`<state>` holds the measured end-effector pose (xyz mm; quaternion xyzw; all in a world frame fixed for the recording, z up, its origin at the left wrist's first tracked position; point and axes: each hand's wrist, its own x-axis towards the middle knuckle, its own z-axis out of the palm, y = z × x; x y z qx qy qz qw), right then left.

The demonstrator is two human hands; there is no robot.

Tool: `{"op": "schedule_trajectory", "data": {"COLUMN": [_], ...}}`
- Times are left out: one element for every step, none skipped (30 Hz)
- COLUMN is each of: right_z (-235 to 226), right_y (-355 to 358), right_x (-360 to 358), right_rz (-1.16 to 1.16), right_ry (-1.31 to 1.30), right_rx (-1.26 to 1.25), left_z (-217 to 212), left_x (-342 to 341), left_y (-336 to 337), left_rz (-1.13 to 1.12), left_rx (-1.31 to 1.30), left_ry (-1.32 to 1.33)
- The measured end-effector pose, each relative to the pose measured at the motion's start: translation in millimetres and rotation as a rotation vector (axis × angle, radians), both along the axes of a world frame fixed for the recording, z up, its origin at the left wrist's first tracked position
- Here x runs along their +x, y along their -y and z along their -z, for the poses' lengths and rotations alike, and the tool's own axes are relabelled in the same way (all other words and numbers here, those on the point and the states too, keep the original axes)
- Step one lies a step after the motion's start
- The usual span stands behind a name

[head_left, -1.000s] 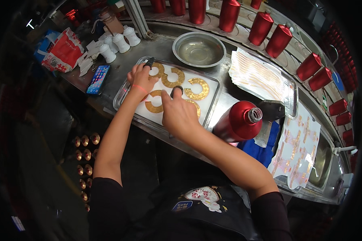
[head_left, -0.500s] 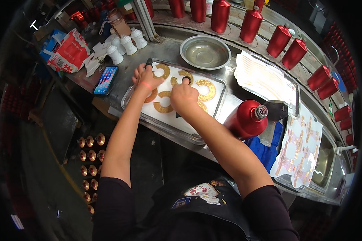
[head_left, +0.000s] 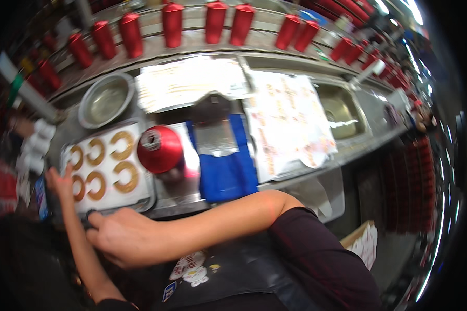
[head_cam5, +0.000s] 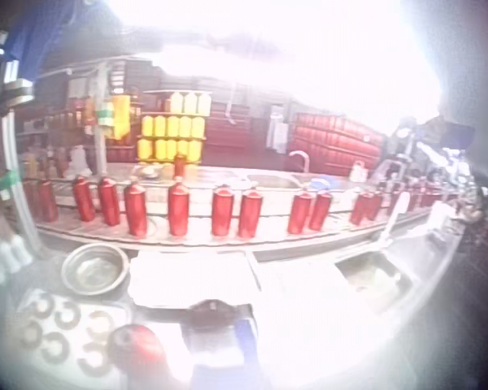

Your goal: The person applies gold crescent-shaped stickers and rectangular paper labels to red cylindrical bottles. They wipe the bottle surface, peel and position the stickers, smooth them with a tool, and place the finished bottle on a rack.

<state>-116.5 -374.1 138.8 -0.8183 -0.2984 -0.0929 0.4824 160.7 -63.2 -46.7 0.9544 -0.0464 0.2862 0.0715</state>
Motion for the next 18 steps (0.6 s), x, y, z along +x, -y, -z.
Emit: {"op": "schedule_trajectory", "data": {"right_z": [-5.0, -7.9, -9.7, -8.4, -5.5, 0.8, 5.6, 15.4, 25.3, 36.6, 48.7, 60.7, 74.5, 86.8, 101.9, 115.7, 129.5, 143.9], "right_y": [31.0, 61.7, 86.1, 113.6, 137.9, 160.7, 175.6, 191.1, 201.6, 209.3, 214.9, 220.0, 223.2, 225.3, 225.6, 226.8, 227.8, 229.4], "right_x": [-19.0, -36.6, -53.7, -74.1, -95.5, -117.7, -140.9, -165.7, -190.8, -216.3, -242.0, -268.8, -295.0, -317.5, -336.8, -356.4, -374.9, -389.5], "right_rz": [0.018, 0.061, 0.143, 0.236, 0.35, 0.462, 0.581, 0.74, 0.898, 1.074, 1.245, 1.37, 1.472, 1.574, 1.669, 1.687, 1.696, 1.708], "right_ry": [0.053, -0.019, 0.04, -0.059, -0.066, -0.16, -0.197, -0.281, -0.343, -0.364, -0.384, -0.507, -0.525, -0.58, -0.63, -0.802, -0.926, -0.934], "right_rx": [0.032, -0.007, 0.063, -0.014, -0.021, -0.039, -0.045, -0.06, -0.077, -0.077, -0.073, -0.083, -0.09, -0.034, 0.025, 0.0, -0.025, 0.063], "left_z": [-5.0, -9.7, -17.3, -23.0, -29.6, -37.8, -50.5, -61.7, -74.6, -87.9, -101.9, -116.9, -132.0, -147.6, -160.8, -171.8, -179.9, -186.1], "left_x": [-1.4, -4.5, -11.2, -20.0, -30.3, -39.4, -46.4, -50.8, -55.5, -63.3, -70.6, -88.1, -105.2, -110.7, -115.1, -121.2, -125.7, -127.9], "left_y": [-0.5, 3.9, 6.3, 16.8, 27.0, 40.7, 52.9, 73.6, 93.5, 114.4, 136.9, 149.2, 159.9, 180.6, 197.5, 210.7, 222.0, 231.9], "left_rz": [0.081, 0.113, 0.179, 0.212, 0.262, 0.234, 0.279, 0.264, 0.222, 0.309, 0.239, 0.204, 0.087, 0.179, 0.274, 0.363, 0.45, 0.537], "left_rx": [-0.048, -0.142, -0.269, -0.334, -0.365, -0.51, -0.606, -0.622, -0.646, -0.644, -0.692, -0.482, -0.304, -0.344, -0.381, -0.423, -0.467, -0.511], "left_ry": [0.084, 0.072, 0.007, -0.013, -0.026, -0.124, -0.195, -0.231, -0.265, -0.253, -0.299, -0.234, -0.207, -0.174, -0.146, -0.113, -0.08, -0.05]}}
